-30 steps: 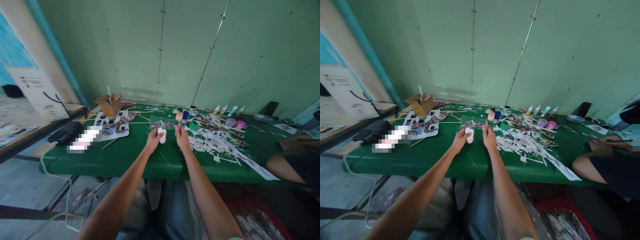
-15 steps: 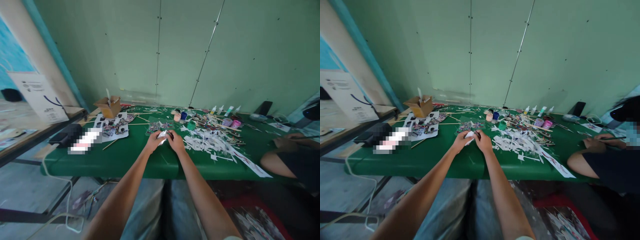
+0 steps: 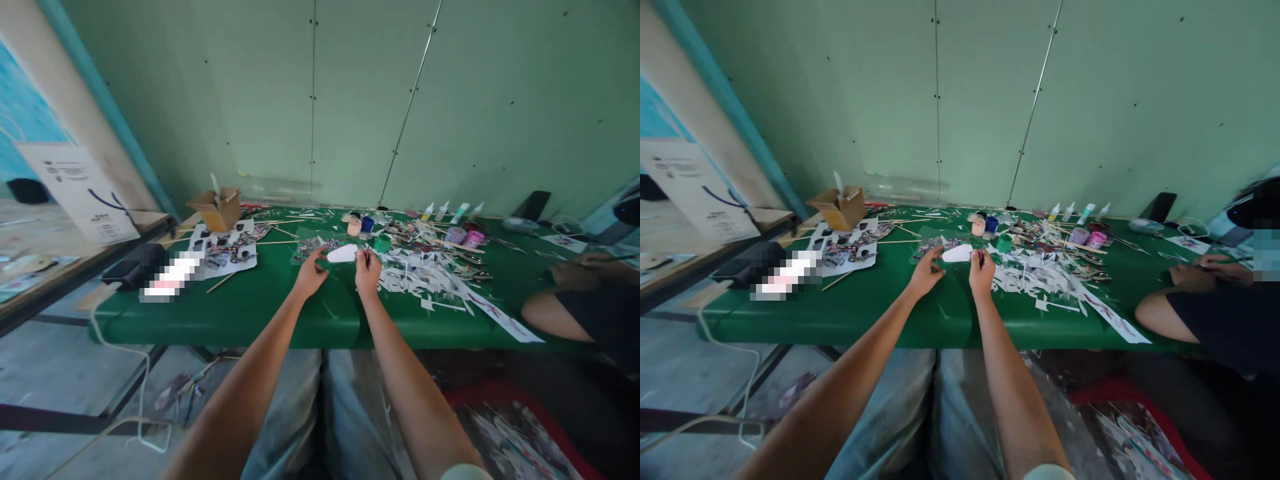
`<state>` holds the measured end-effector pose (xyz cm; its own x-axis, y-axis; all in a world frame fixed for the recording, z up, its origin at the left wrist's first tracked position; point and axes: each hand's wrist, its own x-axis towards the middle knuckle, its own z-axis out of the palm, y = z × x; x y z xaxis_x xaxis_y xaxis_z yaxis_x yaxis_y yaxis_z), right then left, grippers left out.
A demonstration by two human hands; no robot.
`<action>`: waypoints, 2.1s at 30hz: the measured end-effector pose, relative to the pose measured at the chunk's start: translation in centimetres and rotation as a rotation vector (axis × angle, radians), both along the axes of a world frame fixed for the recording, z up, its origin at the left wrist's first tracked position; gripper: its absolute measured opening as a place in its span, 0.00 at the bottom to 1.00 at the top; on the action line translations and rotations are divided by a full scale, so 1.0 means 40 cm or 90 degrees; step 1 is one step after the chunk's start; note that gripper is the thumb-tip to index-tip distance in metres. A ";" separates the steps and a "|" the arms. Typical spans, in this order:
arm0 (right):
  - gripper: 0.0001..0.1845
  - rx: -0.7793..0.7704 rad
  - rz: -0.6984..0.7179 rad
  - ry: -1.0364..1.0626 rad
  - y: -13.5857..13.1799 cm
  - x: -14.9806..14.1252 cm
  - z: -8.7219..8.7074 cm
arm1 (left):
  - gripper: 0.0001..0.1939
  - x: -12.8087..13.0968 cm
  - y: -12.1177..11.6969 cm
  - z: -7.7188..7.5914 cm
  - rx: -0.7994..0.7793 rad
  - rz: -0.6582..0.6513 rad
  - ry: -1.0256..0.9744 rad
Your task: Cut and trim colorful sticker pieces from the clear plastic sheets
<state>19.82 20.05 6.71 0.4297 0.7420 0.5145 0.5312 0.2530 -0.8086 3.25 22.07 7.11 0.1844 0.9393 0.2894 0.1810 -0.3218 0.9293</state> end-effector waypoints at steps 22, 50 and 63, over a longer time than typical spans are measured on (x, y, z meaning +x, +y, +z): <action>0.18 -0.020 0.172 -0.089 -0.019 -0.028 0.007 | 0.15 0.002 -0.023 -0.001 0.001 -0.016 -0.106; 0.15 -0.048 0.170 -0.424 -0.037 -0.066 0.014 | 0.15 0.000 -0.013 0.004 -0.156 -0.042 -0.280; 0.16 -0.089 0.080 -0.438 -0.026 -0.065 0.008 | 0.13 -0.005 -0.019 0.014 -0.155 -0.090 -0.247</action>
<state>17.21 19.02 7.02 -0.0521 0.8434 0.5347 0.9062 0.2649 -0.3295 3.03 21.33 7.68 0.2380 0.9616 0.1368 -0.2235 -0.0829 0.9712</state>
